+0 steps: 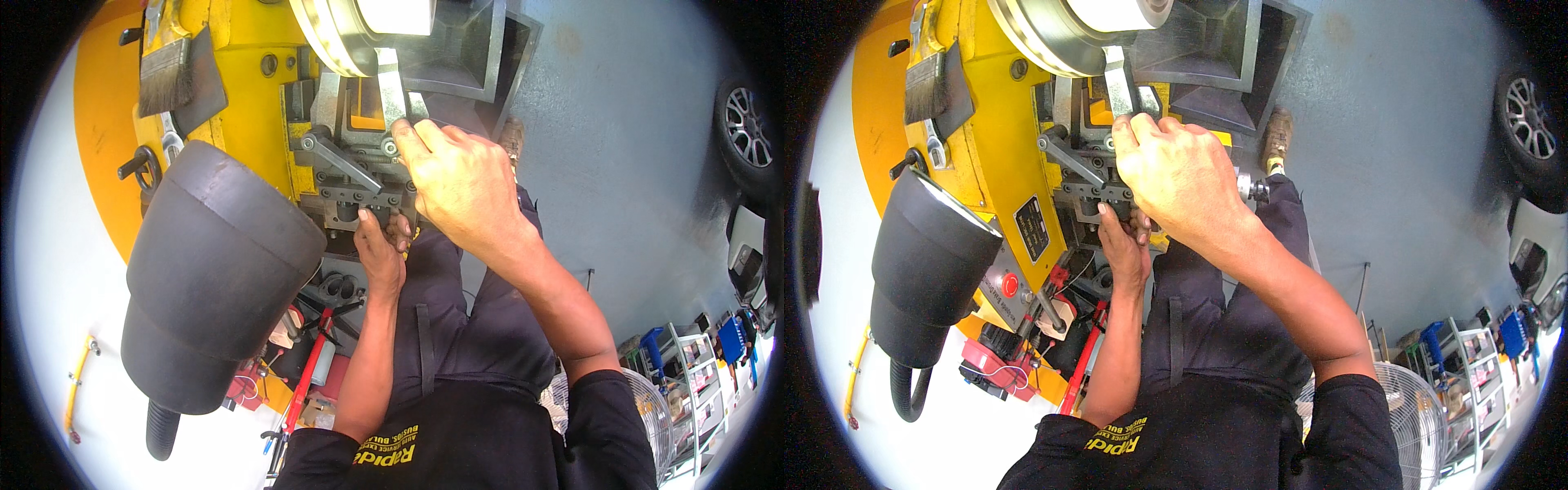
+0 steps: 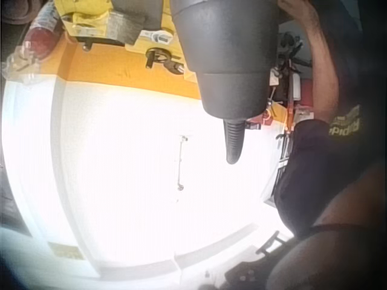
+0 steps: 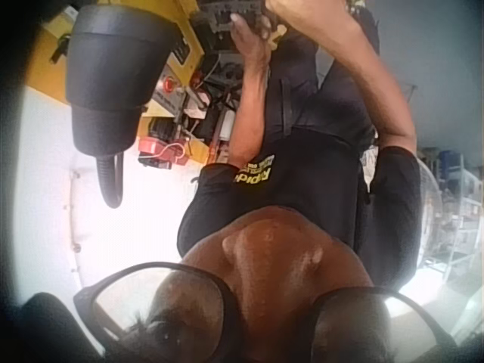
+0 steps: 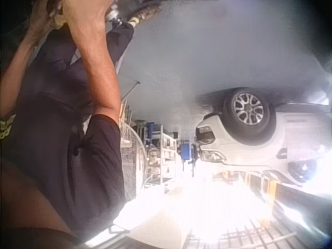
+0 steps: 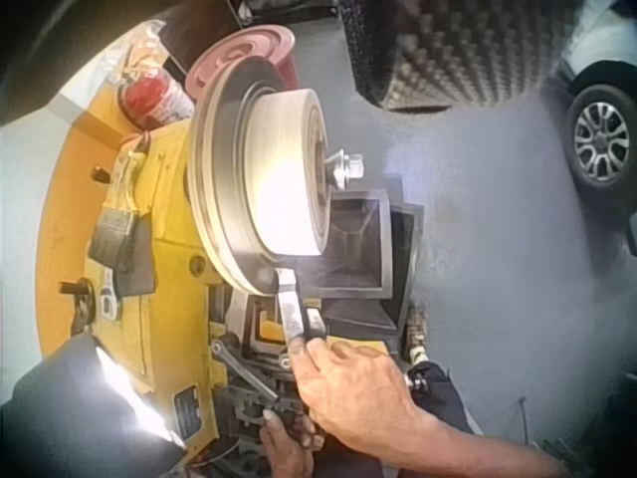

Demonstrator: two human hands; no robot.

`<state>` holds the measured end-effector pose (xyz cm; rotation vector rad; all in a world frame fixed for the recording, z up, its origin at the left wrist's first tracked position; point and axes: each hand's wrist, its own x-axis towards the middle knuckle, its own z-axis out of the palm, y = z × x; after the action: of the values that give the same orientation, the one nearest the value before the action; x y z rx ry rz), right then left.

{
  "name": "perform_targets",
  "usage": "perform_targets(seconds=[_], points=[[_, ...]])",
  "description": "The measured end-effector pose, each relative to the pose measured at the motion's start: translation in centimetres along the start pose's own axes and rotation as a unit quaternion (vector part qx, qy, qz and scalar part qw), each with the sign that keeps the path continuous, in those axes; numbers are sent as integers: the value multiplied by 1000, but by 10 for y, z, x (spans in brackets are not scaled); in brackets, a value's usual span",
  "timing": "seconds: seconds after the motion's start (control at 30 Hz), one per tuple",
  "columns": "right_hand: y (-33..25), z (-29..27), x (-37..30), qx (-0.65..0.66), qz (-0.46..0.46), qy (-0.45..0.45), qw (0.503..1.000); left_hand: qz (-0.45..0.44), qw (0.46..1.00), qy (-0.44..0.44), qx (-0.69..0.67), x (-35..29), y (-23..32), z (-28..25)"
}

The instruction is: The person walks to a brake disc, places it on a yellow lathe, and secures it with a nut using a wrench. The person then adjusts the lathe's cutting tool and begins machining the disc surface.

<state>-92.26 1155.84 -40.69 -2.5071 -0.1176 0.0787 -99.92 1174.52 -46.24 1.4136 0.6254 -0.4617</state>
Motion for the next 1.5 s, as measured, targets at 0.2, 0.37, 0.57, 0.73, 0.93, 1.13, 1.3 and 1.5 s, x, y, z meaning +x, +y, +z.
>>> perform_targets(seconds=[0.2,0.37,0.57,0.73,0.93,1.13,1.3,1.5], points=[[0,1,0,-2,6,8,1000,-6,1000,-9,-14,1,0,-1],[-1,1,0,0,7,14,1000,-5,1000,-9,-13,1,-2,-2],[-1,1,0,-1,10,19,1000,-14,1000,-8,-12,1,0,-2],[-1,2,0,0,11,19,1000,-13,1000,-14,-17,2,-2,-3],[0,4,0,0,7,33,999,-23,999,-9,-27,2,0,-2],[-2,3,0,-1,10,28,1000,-23,999,-12,-22,3,-2,-4],[-2,3,0,-2,13,26,1000,-27,999,-14,-25,3,-1,-4],[-2,3,0,-5,16,23,1000,-32,999,-13,-25,3,0,-3]])
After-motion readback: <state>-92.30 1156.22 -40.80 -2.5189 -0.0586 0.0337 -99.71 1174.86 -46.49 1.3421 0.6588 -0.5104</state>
